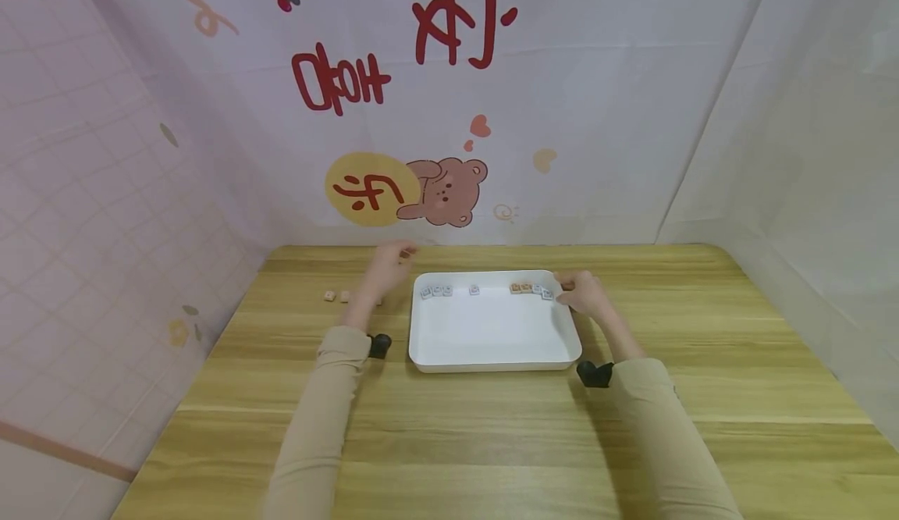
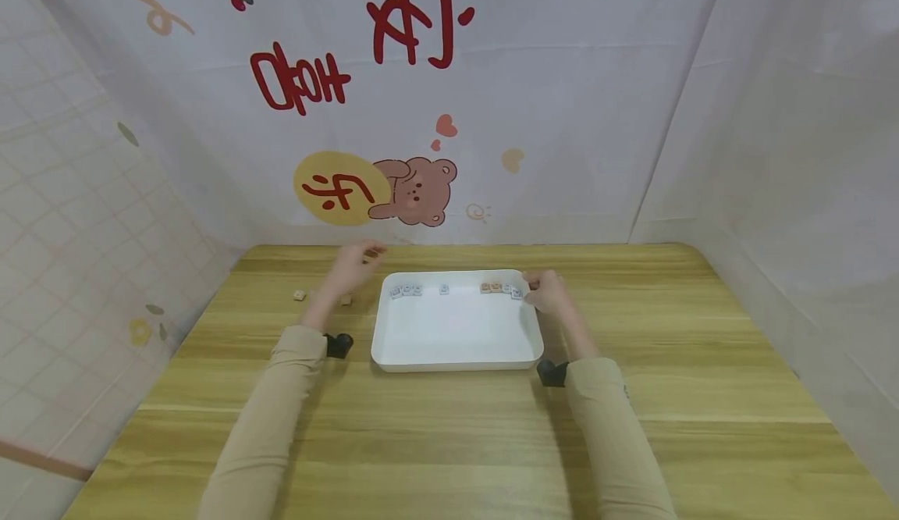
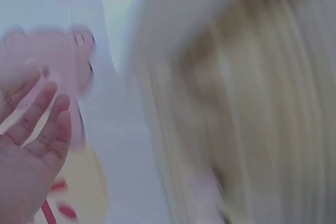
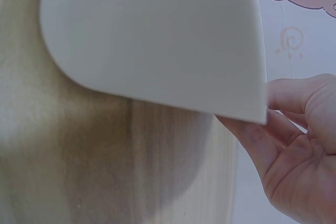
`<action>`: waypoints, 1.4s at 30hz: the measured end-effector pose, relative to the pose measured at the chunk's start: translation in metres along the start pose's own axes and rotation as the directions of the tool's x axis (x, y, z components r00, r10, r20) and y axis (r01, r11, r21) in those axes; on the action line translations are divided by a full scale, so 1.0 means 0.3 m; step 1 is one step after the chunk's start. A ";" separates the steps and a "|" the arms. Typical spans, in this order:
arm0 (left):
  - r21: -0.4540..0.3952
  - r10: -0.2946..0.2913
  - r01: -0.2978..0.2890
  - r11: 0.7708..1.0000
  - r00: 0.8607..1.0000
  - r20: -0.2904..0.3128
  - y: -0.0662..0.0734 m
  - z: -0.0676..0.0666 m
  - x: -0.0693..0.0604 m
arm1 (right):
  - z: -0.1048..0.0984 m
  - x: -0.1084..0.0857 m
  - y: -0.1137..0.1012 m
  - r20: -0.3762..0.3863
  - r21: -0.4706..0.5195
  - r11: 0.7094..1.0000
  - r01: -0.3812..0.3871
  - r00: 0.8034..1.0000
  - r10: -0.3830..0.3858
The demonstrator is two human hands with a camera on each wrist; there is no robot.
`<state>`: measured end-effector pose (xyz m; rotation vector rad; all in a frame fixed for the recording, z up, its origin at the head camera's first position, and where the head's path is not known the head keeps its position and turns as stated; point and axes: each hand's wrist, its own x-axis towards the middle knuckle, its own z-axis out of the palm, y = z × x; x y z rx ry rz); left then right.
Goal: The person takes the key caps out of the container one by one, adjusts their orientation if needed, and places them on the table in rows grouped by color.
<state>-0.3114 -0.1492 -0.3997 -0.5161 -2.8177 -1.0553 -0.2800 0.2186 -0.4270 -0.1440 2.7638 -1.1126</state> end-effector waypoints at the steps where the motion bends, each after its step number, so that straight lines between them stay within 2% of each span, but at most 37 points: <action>1: -0.019 0.000 0.001 1.000 1.000 0.013 0.031 0.020 0.012 | 0.001 0.000 0.000 -0.003 0.000 1.000 0.002 1.000 -0.002; 5: -0.092 -0.010 0.017 0.996 0.997 0.077 0.148 0.105 0.055 | 0.002 0.001 0.003 -0.009 -0.002 1.000 0.010 1.000 -0.010; 8: -0.135 0.010 0.009 0.991 0.990 0.140 0.218 0.176 0.083 | -0.001 0.000 0.007 -0.010 0.006 1.000 0.019 1.000 -0.019; 12: -0.148 0.057 -0.022 0.989 0.969 0.239 0.276 0.267 0.108 | -0.008 -0.002 0.013 -0.009 0.015 0.999 0.037 0.999 -0.037; 15: -0.135 0.084 -0.047 0.990 0.954 0.286 0.302 0.318 0.121 | -0.009 -0.002 0.013 -0.006 0.026 0.999 0.039 0.999 -0.039; 17: -0.130 0.089 -0.052 0.990 0.949 0.304 0.311 0.347 0.129 | -0.006 -0.002 0.012 -0.010 0.029 0.999 0.035 0.999 -0.034; 20: -0.141 0.064 -0.018 0.990 0.943 0.325 0.312 0.382 0.138 | 0.000 0.003 0.013 -0.006 0.028 1.000 0.011 1.000 -0.011; 25: -0.136 0.022 0.024 0.990 0.944 0.329 0.299 0.421 0.145 | 0.004 0.003 0.010 0.000 0.003 1.000 0.000 1.000 0.000; 29: -0.113 0.030 0.007 0.994 0.946 0.322 0.288 0.440 0.150 | 0.000 0.000 0.006 -0.004 0.003 1.000 -0.001 1.000 0.001; 34: -0.078 0.055 -0.030 0.997 0.939 0.341 0.283 0.457 0.157 | 0.000 0.004 0.010 -0.007 -0.004 1.000 0.007 1.000 -0.007; 35: -0.070 0.081 -0.061 0.996 0.939 0.333 0.247 0.495 0.182 | 0.000 0.004 0.011 -0.006 -0.004 1.000 0.007 1.000 -0.007; 39: -0.006 0.101 -0.106 0.994 0.927 0.361 0.252 0.494 0.183 | 0.003 0.006 0.008 -0.009 -0.001 1.000 0.002 1.000 -0.002; 41: 0.021 0.099 -0.115 0.993 0.925 0.366 0.254 0.496 0.182 | 0.005 0.008 0.009 -0.004 0.002 1.000 -0.003 1.000 0.003; 42: 0.038 0.075 -0.097 0.995 0.922 0.380 0.292 0.461 0.157 | 0.005 0.008 0.009 -0.003 0.003 1.000 -0.006 1.000 0.006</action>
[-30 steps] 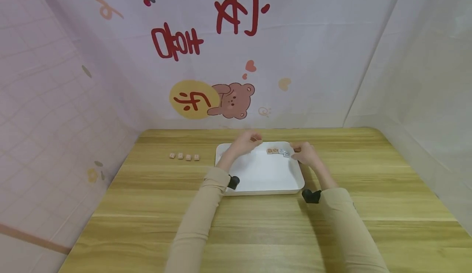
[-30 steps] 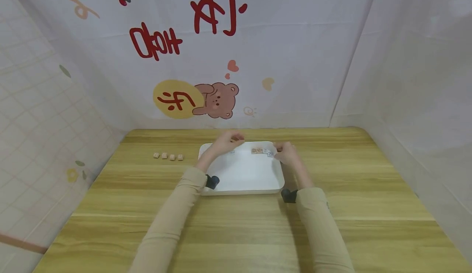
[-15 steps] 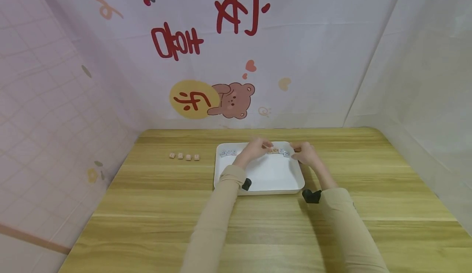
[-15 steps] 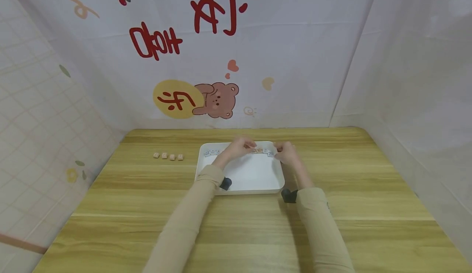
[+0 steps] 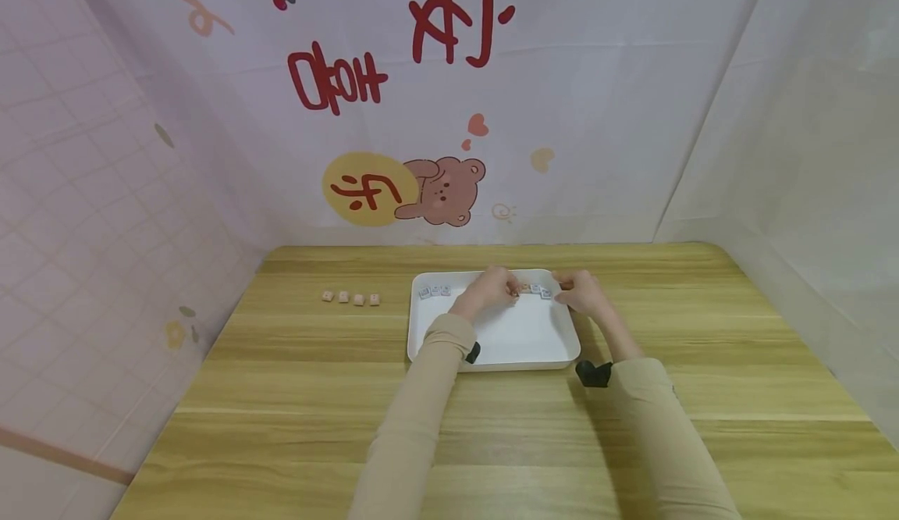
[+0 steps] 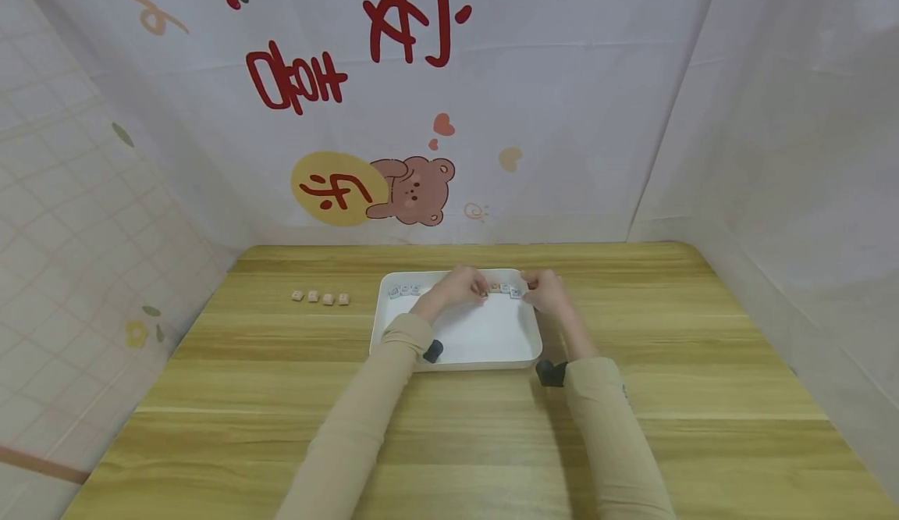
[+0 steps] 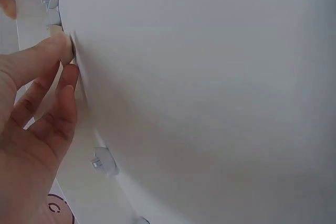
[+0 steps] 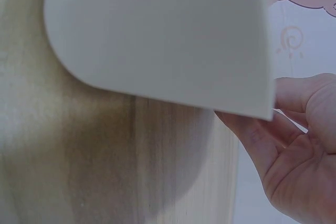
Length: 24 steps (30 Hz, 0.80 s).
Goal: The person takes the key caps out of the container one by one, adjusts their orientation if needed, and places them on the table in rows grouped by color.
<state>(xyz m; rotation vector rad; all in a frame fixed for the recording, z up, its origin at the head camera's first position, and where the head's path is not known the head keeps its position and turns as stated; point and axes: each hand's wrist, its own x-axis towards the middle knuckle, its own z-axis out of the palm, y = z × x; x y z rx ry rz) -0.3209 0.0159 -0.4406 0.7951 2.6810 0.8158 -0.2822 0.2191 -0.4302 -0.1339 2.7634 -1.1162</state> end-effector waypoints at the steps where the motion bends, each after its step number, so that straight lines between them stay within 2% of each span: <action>1: 0.005 -0.006 0.006 1.000 1.000 -0.001 0.002 0.001 -0.002 | 0.000 0.000 0.000 0.000 0.001 1.000 -0.003 1.000 0.003; 10: 0.036 -0.041 0.041 0.999 0.999 0.012 0.019 -0.011 -0.019 | -0.002 0.000 0.002 0.003 0.019 1.000 -0.008 1.000 0.008; 16: 0.067 -0.039 0.036 0.997 0.999 0.037 0.015 -0.028 -0.021 | -0.003 0.002 0.004 0.001 0.017 1.000 -0.005 1.000 0.005; 24: 0.014 -0.011 0.011 1.000 0.999 0.046 0.001 -0.062 -0.029 | -0.004 -0.002 0.002 0.002 0.022 1.000 0.016 1.000 -0.016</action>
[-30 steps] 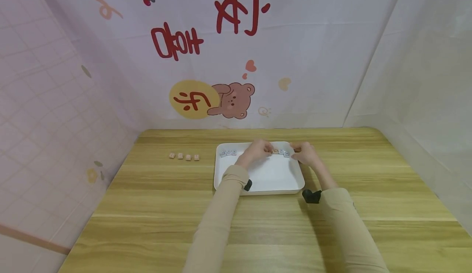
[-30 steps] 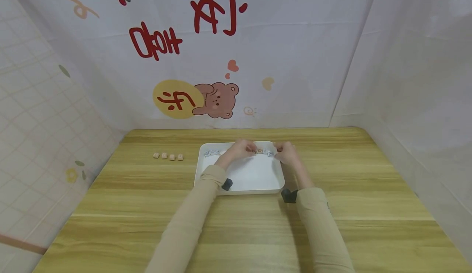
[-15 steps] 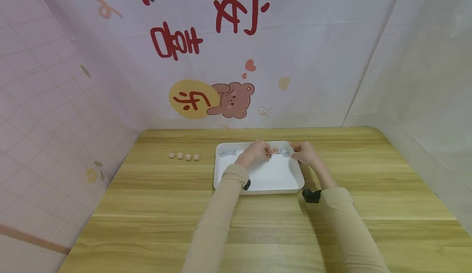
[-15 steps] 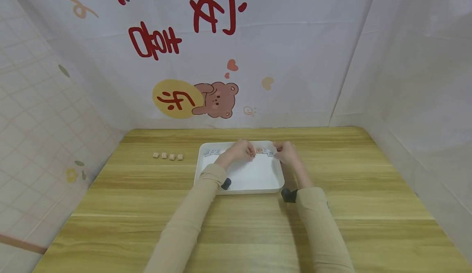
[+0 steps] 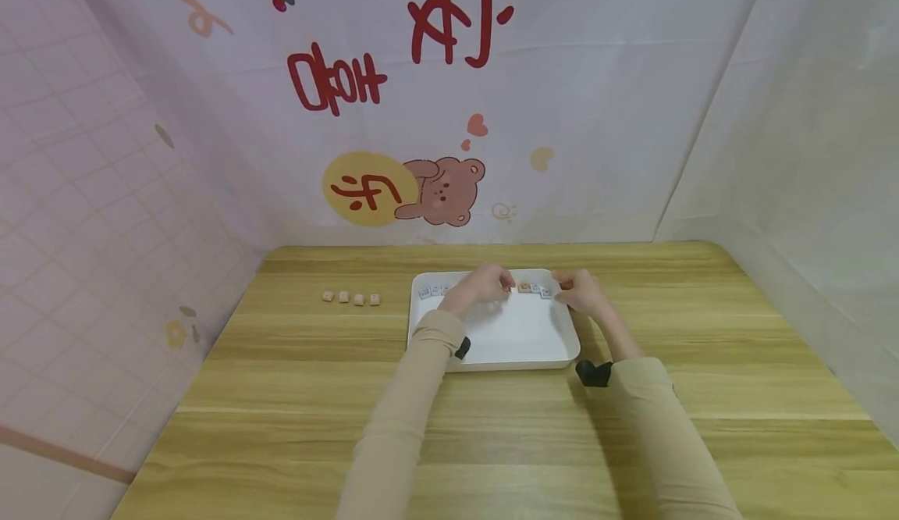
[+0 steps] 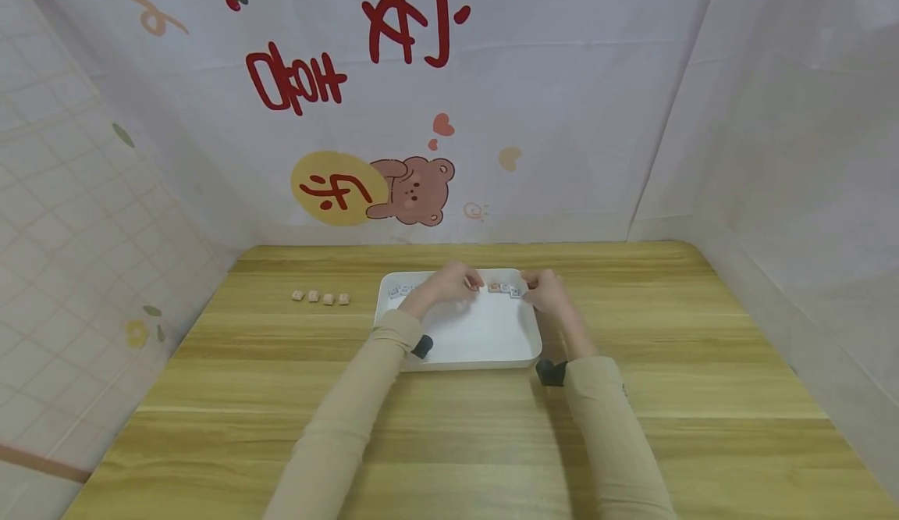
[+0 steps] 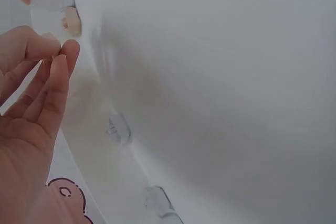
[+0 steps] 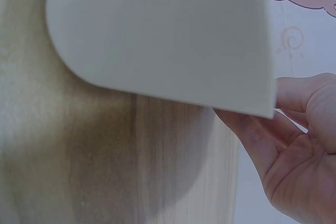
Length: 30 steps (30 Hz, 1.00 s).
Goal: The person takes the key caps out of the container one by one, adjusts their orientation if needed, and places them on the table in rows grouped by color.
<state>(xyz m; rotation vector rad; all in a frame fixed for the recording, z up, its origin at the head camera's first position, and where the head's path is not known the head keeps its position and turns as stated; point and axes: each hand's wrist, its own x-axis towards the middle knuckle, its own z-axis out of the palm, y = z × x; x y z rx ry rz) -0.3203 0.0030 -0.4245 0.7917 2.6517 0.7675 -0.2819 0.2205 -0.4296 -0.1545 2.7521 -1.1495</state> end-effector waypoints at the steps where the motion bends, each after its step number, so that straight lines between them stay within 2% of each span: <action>1: -0.018 0.002 -0.002 1.000 1.000 -0.003 -0.002 -0.006 -0.002 | 0.000 -0.001 -0.001 0.002 0.004 1.000 -0.001 1.000 0.001; 10: -0.170 0.020 -0.031 0.985 0.998 -0.064 -0.036 -0.071 -0.046 | 0.001 0.001 -0.003 -0.005 -0.017 1.000 -0.010 1.000 0.010; 14: -0.235 -0.023 -0.002 0.972 0.994 -0.105 -0.062 -0.115 -0.086 | -0.001 -0.006 -0.011 0.008 -0.010 1.000 -0.021 1.000 0.021; 17: -0.282 -0.064 0.013 0.959 0.983 -0.174 -0.096 -0.151 -0.118 | -0.004 -0.013 -0.017 0.017 0.009 1.000 -0.027 1.000 0.027; 20: -0.332 -0.088 -0.008 0.943 0.958 -0.274 -0.154 -0.179 -0.148 | -0.006 -0.018 -0.020 0.013 0.020 0.999 -0.028 1.000 0.027; 25: -0.394 -0.112 -0.073 0.916 0.898 -0.425 -0.262 -0.221 -0.219 | -0.005 -0.020 -0.021 0.013 0.007 0.999 -0.031 0.999 0.031; 28: -0.377 -0.122 -0.079 0.923 0.868 -0.481 -0.326 -0.249 -0.275 | -0.003 -0.018 -0.020 0.016 0.004 0.999 -0.041 0.999 0.041; 30: -0.350 -0.131 -0.061 0.935 0.856 -0.500 -0.374 -0.269 -0.311 | -0.004 -0.016 -0.020 0.014 0.002 0.999 -0.041 0.999 0.041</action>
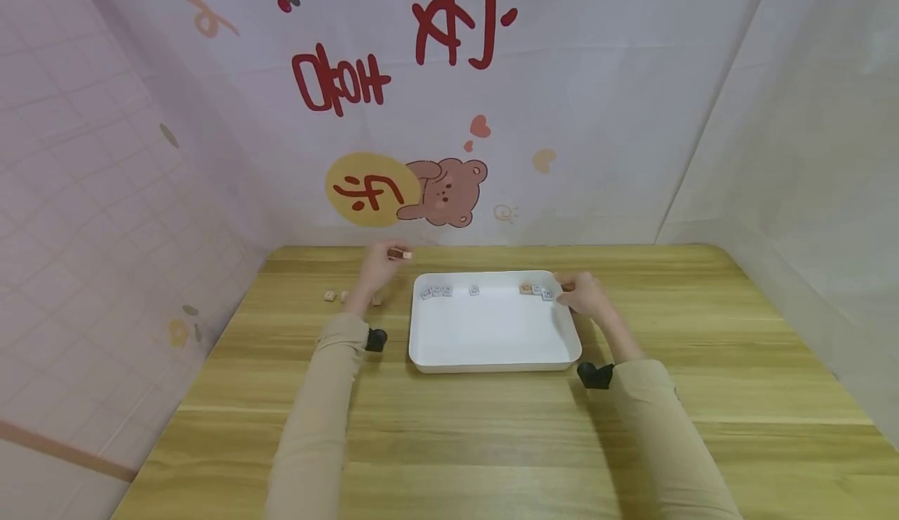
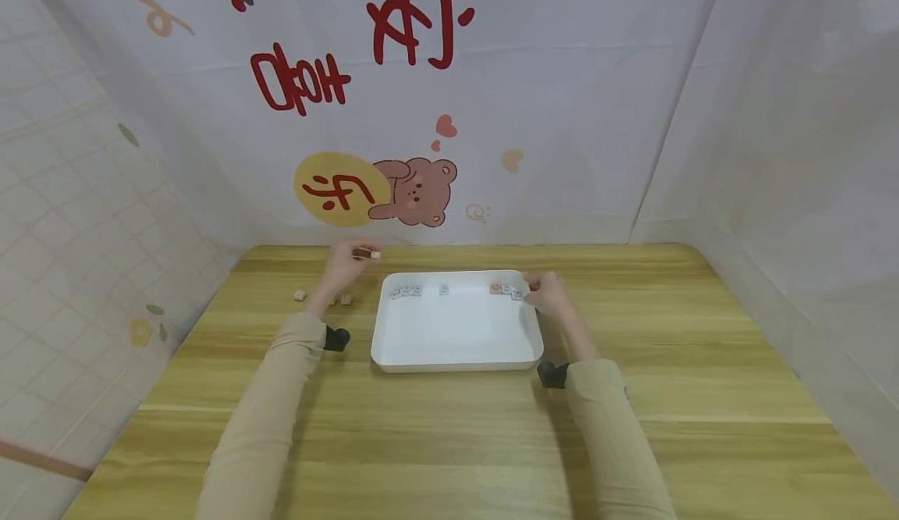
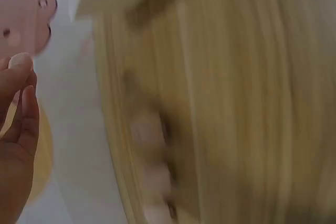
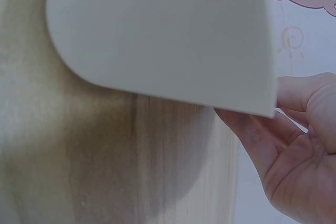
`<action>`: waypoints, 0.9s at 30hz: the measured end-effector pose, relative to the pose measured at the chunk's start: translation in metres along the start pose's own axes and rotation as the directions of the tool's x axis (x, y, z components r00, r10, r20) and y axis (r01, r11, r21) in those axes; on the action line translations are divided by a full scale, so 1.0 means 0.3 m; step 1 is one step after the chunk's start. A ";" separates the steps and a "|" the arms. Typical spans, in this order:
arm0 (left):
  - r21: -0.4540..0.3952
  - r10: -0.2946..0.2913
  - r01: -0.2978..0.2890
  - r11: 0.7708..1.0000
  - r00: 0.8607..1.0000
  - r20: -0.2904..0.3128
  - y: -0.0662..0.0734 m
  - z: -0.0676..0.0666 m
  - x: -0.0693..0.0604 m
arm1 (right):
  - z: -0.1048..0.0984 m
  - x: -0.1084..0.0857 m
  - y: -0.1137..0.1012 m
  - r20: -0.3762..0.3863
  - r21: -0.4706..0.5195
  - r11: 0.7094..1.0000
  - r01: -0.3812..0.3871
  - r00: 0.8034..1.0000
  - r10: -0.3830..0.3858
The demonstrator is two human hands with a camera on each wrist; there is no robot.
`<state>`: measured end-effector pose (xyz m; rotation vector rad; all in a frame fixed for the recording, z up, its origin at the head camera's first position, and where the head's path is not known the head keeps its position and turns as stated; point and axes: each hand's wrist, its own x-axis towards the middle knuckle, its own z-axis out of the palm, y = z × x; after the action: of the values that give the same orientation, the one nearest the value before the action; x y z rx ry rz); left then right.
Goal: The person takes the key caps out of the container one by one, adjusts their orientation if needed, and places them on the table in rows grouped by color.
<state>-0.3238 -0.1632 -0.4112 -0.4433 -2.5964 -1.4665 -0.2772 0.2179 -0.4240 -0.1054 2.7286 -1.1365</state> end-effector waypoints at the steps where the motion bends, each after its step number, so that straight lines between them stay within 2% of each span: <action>1: 0.034 -0.006 0.006 0.999 1.000 -0.011 -0.017 -0.025 -0.009 | -0.001 0.001 0.002 0.001 -0.001 1.000 0.002 1.000 -0.002; 4: 0.122 -0.047 0.051 0.991 0.998 -0.028 -0.066 -0.100 -0.037 | -0.004 0.003 0.006 -0.004 -0.003 1.000 0.004 1.000 -0.004; 8: 0.242 -0.102 0.116 0.963 0.992 -0.072 -0.115 -0.192 -0.094 | -0.004 0.006 0.012 -0.002 0.003 1.000 0.003 1.000 -0.003; 10: 0.231 -0.165 0.184 0.956 0.981 -0.100 -0.137 -0.227 -0.128 | -0.003 0.009 0.015 -0.004 0.008 1.000 0.000 1.000 0.000; 13: 0.261 -0.217 0.252 0.932 0.964 -0.156 -0.173 -0.267 -0.172 | -0.002 0.011 0.017 -0.002 0.012 1.000 0.000 1.000 0.000; 15: 0.289 -0.257 0.301 0.909 0.949 -0.180 -0.191 -0.284 -0.196 | -0.002 0.012 0.018 -0.003 0.012 1.000 0.002 1.000 -0.002; 18: 0.384 -0.258 0.321 0.866 0.944 -0.206 -0.216 -0.298 -0.216 | -0.001 0.012 0.019 -0.001 0.018 1.000 0.002 1.000 -0.002; 20: 0.394 -0.274 0.337 0.855 0.939 -0.209 -0.226 -0.300 -0.224 | -0.001 0.011 0.017 -0.002 0.017 1.000 0.003 1.000 -0.003; 24: 0.437 -0.270 0.338 0.834 0.939 -0.212 -0.234 -0.298 -0.226 | 0.001 0.011 0.014 0.001 0.018 1.000 0.002 1.000 -0.003; 27: 0.482 -0.276 0.341 0.807 0.939 -0.203 -0.231 -0.297 -0.227 | 0.002 0.012 0.014 0.005 0.026 1.000 0.001 1.000 -0.001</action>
<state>-0.2840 -0.2860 -0.4385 0.1422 -2.8946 -0.7575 -0.2807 0.2199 -0.4279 -0.1062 2.7090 -1.1701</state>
